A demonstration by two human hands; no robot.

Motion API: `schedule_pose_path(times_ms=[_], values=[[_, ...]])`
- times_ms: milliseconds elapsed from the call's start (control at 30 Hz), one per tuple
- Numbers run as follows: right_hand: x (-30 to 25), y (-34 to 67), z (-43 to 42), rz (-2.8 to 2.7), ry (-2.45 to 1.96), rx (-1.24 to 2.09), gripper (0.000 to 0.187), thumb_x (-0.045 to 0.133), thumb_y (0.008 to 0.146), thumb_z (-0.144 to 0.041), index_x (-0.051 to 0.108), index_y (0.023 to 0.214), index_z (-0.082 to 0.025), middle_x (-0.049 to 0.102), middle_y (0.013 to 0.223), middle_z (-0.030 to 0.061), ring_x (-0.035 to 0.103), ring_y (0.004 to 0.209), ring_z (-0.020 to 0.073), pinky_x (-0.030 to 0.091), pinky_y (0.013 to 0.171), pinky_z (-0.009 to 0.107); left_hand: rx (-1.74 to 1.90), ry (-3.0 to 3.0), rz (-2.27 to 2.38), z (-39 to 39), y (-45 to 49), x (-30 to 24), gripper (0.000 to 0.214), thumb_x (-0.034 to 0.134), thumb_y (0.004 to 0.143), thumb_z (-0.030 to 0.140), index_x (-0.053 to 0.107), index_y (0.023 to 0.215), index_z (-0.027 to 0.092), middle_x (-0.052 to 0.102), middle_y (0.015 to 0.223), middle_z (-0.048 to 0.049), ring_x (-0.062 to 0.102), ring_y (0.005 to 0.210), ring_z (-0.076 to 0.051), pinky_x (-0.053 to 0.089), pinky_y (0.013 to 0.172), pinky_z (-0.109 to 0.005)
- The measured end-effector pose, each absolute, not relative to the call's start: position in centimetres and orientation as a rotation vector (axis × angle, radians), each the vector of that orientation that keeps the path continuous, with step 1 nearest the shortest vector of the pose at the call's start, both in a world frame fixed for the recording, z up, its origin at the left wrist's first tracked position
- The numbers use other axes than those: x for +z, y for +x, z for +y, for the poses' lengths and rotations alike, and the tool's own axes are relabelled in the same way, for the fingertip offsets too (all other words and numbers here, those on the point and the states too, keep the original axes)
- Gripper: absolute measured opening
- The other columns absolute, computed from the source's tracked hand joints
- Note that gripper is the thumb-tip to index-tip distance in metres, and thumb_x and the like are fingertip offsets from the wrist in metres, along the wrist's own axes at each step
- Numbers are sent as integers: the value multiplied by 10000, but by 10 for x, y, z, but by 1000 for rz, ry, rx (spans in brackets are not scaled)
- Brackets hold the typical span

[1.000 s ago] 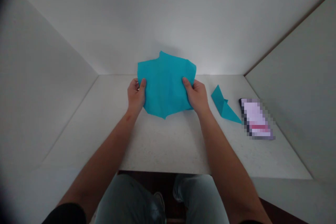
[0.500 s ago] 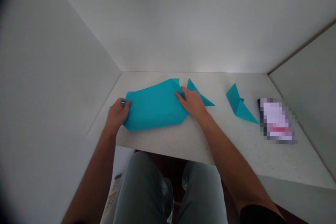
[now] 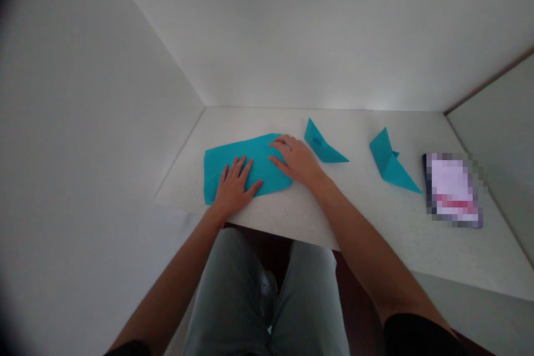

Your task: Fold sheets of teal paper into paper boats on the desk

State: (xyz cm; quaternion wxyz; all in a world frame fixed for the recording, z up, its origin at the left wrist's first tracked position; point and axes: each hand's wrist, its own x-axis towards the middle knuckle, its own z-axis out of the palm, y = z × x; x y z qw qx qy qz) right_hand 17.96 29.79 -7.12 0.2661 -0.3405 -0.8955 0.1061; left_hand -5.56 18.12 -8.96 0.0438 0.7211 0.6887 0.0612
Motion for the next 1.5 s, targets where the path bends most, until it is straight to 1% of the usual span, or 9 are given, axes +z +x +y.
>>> schedule_pose_path(times_ms=[100, 267, 433, 533, 700, 833, 967, 1200, 1500], values=[[-83, 174, 296, -2555, -746, 394, 528, 537, 1087, -555, 619, 1517, -259, 614, 1516, 176, 595, 1392, 362, 514, 1172, 568, 130, 2093, 2253, 184, -77, -84, 776, 403, 1085, 687, 362, 1741, 274, 265, 1841, -79, 214, 1715, -305, 177, 1392, -544], [-91, 170, 296, -2405, -1013, 397, 784, 537, 1068, -622, 358, 1730, -243, 560, 1584, 228, 557, 1429, 421, 487, 1166, 651, 9, 1957, 2400, 179, -93, -79, 797, 328, 1108, 650, 285, 1766, 202, 195, 1855, -139, 174, 1720, -325, 185, 1370, -570], [-88, 170, 292, -2608, -827, 300, 474, 507, 1122, -493, 623, 1560, -355, 496, 1726, 107, 488, 1558, 364, 354, 1252, 642, -65, 1927, 2441, 173, -65, -65, 829, 402, 1061, 721, 453, 1680, 172, 499, 1667, -257, 427, 1557, -453, 335, 1246, -652], [-93, 169, 295, -2701, -757, 359, 408, 488, 1130, -337, 691, 1484, -350, 607, 1641, 65, 555, 1529, 288, 309, 1300, 611, 74, 2103, 2352, 189, -56, -63, 712, 451, 1072, 642, 609, 1516, 108, 582, 1565, -286, 498, 1484, -461, 345, 1239, -649], [-96, 171, 302, -2722, -764, 495, 455, 424, 1117, -196, 697, 1456, -331, 620, 1619, 53, 577, 1519, 232, 367, 1303, 589, 235, 2405, 1831, 244, -77, -81, 683, 416, 1109, 555, 450, 1669, 166, 387, 1777, -173, 310, 1676, -334, 278, 1349, -529], [-90, 172, 301, -2710, -771, 505, 375, 480, 1118, -235, 728, 1387, -312, 624, 1615, 66, 578, 1520, 256, 338, 1321, 630, 190, 2322, 1899, 277, -108, -88, 742, 437, 1106, 565, 339, 1741, 194, 255, 1839, -129, 237, 1710, -304, 189, 1392, -513], [-89, 172, 299, -2707, -772, 517, 330, 534, 1109, -279, 720, 1380, -285, 616, 1625, 88, 568, 1528, 284, 323, 1327, 651, 196, 2327, 1982, 286, -119, -84, 693, 384, 1126, 485, 342, 1743, 173, 262, 1832, -117, 178, 1724, -302, 134, 1403, -546], [-92, 171, 298, -2721, -791, 486, 333, 529, 1113, -345, 694, 1386, -253, 595, 1647, 102, 545, 1546, 286, 253, 1361, 637, 184, 2538, 1607, 213, -119, -83, 705, 349, 1146, 535, 313, 1754, 179, 253, 1834, -129, 165, 1724, -286, 183, 1402, -534], [-89, 171, 297, -2691, -799, 468, 337, 526, 1099, -392, 722, 1349, -278, 634, 1609, 94, 567, 1524, 305, 259, 1348, 655, 38, 2364, 1871, 148, -194, -82, 877, 335, 1105, 664, 216, 1769, 105, 159, 1840, -201, 149, 1723, -337, 174, 1396, -560]])
